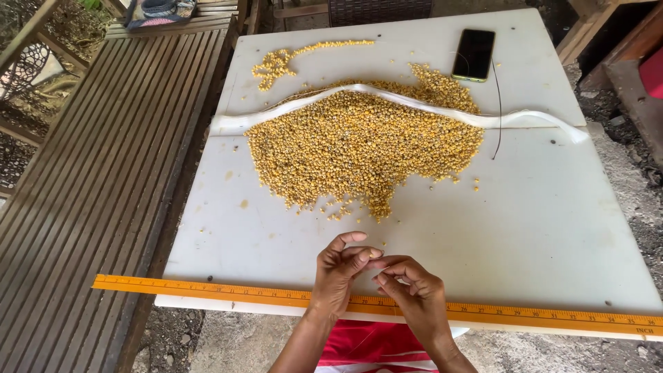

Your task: The person is meticulously threading individual dried corn kernels onto a thin wire to create a long string, occasionally checking the length against a ruler.

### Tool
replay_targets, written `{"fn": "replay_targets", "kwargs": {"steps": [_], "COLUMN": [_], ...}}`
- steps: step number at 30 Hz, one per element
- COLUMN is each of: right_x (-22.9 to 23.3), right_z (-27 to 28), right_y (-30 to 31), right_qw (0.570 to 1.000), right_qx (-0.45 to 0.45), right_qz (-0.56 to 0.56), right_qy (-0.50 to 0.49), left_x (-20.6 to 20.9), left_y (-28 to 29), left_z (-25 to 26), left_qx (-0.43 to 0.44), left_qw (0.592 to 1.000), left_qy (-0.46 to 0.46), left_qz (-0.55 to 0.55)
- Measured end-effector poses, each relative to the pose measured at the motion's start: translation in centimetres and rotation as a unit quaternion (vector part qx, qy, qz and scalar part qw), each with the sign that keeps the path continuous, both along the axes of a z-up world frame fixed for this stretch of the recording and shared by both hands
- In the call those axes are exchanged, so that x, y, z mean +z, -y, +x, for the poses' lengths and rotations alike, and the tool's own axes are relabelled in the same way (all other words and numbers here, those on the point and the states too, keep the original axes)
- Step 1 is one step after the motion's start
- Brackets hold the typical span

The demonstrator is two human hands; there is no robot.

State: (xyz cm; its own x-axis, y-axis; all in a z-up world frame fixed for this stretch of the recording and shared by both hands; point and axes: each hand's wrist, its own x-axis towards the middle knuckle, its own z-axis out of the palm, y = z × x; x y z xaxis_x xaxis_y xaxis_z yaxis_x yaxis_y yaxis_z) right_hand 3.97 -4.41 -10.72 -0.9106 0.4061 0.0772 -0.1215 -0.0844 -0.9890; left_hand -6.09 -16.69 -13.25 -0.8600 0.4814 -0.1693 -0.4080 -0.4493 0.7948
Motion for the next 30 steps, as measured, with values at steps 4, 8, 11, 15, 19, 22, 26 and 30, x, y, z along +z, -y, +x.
{"fn": "replay_targets", "kwargs": {"steps": [4,8,11,15,19,22,26,30], "right_x": [-0.8,-1.8,-1.8,-1.9,-1.6,-1.2,-1.5,-1.5], "right_z": [-0.1,-0.3,-0.3,-0.4,-0.4,-0.6,-0.8,-0.9], "right_y": [0.0,-0.2,-0.3,-0.3,-0.2,-0.3,-0.2,-0.3], "right_qw": [1.0,1.0,1.0,0.999,0.999,0.999,0.999,0.999], "right_qx": [-0.008,-0.02,-0.027,-0.034,-0.039,-0.035,-0.041,-0.049], "right_qz": [-0.001,-0.014,0.0,0.006,-0.007,-0.003,-0.013,-0.02], "right_qy": [0.01,0.005,0.016,0.007,0.018,0.018,0.01,0.014], "left_x": [-0.2,0.1,0.0,-0.4,-0.2,0.0,0.1,0.2], "left_y": [-0.3,-0.7,-1.0,-1.2,-1.5,-1.5,-1.6,-1.5], "left_z": [0.4,1.0,1.2,1.5,1.6,1.8,2.0,2.0], "left_qx": [0.001,0.015,0.023,0.041,0.06,0.066,0.075,0.072], "left_qw": [1.0,0.999,0.999,0.999,0.997,0.998,0.993,0.985], "left_qy": [0.011,0.028,0.037,0.018,0.031,-0.018,-0.087,-0.155], "left_qz": [0.0,-0.028,-0.032,-0.026,-0.023,-0.013,-0.013,-0.036]}}
